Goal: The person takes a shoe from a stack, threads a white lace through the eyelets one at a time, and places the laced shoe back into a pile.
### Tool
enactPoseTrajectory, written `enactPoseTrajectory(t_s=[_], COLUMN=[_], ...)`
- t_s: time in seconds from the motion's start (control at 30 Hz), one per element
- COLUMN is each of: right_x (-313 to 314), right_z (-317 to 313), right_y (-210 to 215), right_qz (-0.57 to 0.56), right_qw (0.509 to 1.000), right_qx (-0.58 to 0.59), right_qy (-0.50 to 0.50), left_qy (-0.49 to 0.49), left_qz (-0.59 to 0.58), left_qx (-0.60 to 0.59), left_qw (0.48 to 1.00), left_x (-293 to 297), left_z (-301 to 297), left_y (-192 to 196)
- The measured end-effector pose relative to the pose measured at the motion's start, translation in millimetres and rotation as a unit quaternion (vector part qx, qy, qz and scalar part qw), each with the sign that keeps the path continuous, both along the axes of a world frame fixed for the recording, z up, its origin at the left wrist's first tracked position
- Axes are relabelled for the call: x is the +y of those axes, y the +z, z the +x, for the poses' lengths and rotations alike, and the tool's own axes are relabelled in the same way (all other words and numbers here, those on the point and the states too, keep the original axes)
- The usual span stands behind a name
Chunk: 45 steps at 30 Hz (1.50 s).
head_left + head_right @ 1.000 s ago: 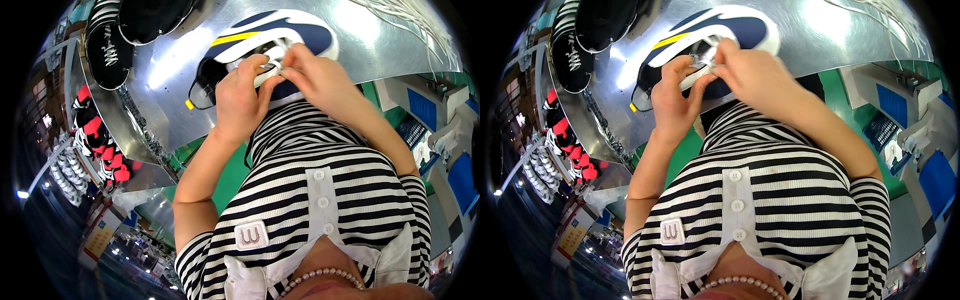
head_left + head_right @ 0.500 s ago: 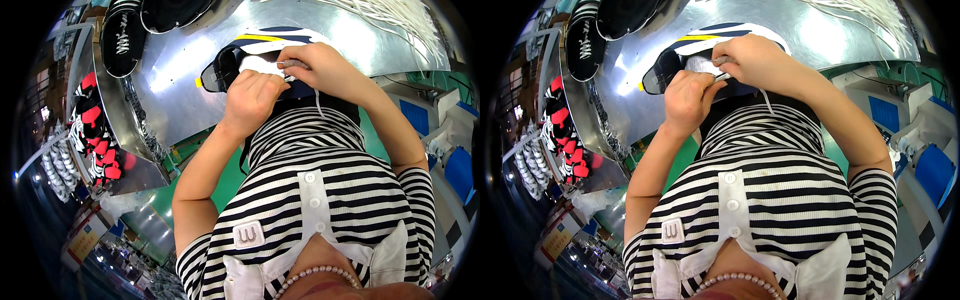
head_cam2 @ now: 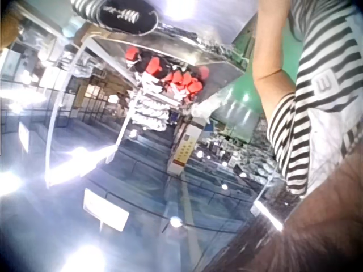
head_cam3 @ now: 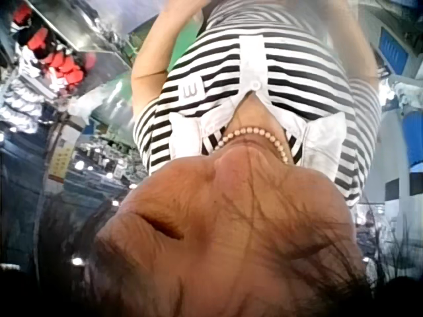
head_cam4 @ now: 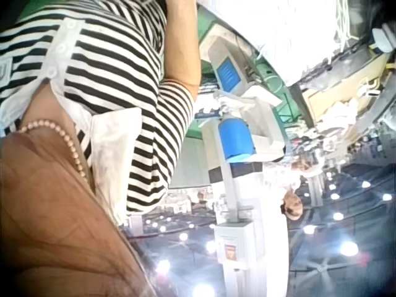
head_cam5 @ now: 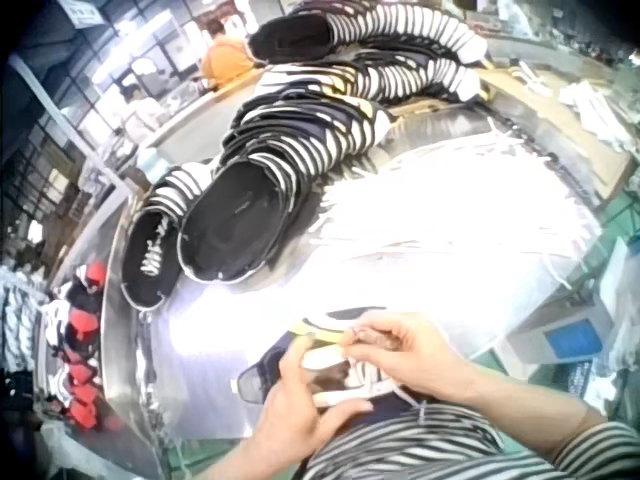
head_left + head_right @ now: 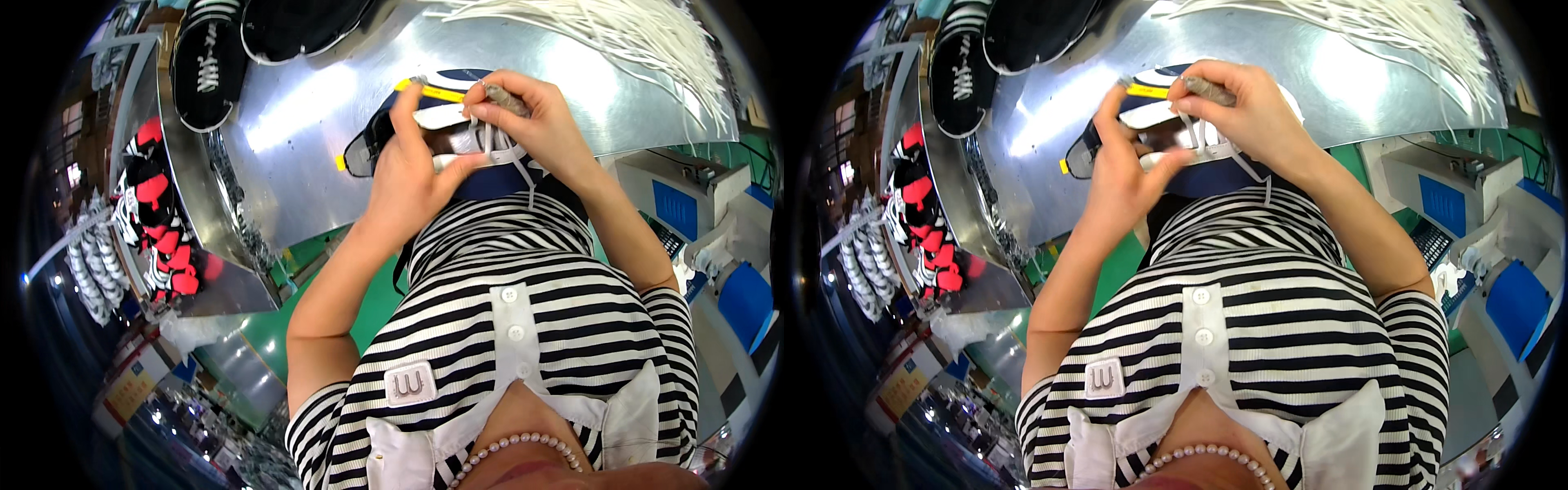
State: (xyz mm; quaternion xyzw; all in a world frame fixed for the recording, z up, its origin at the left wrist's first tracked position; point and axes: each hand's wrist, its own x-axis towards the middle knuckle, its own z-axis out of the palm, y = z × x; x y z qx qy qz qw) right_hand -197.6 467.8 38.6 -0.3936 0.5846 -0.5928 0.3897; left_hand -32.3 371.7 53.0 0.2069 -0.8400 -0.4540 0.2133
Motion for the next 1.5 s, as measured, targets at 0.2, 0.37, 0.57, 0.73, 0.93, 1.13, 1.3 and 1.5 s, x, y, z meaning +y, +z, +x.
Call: enactPoseTrajectory(t_s=[0.2,0.37,0.57,0.73,0.93,1.13,1.3,1.5], right_x=[-17.8,-1.3,18.1,13.7,-10.8,25.5,37.5,40.2], right_z=[1.8,3.1,0.9,2.5,16.9,-9.3,-12.1,-20.8], right_y=[-6.5,15.1,15.5,10.1,5.6,34.7,28.1,2.2], right_qz=[0.019,0.07,0.071,0.046,0.011,0.067,0.14,0.123], right_qw=[1.0,0.996,0.971,0.951,0.882,0.93,0.92,0.95], right_qx=[0.015,0.024,0.229,0.306,0.471,0.361,0.359,0.259], right_qy=[-0.008,-0.049,0.013,-0.001,0.001,-0.004,-0.075,-0.124], left_qy=[0.114,0.141,0.144,0.136,0.066,0.161,0.147,0.078], left_qz=[-0.029,0.035,0.048,-0.022,-0.219,0.202,0.262,0.208], left_qx=[-0.061,-0.024,-0.039,-0.061,-0.061,0.086,0.051,-0.042], left_qw=[0.991,0.989,0.988,0.989,0.972,0.962,0.952,0.974], left_x=[-3.1,0.7,-1.3,4.1,13.0,-2.2,-11.5,-6.9], left_z=[-11.3,-13.3,-10.5,-12.6,-16.5,-14.1,-19.5,-6.1], left_y=[-8.6,-11.1,-9.7,-4.8,-2.4,-8.8,0.7,29.9])
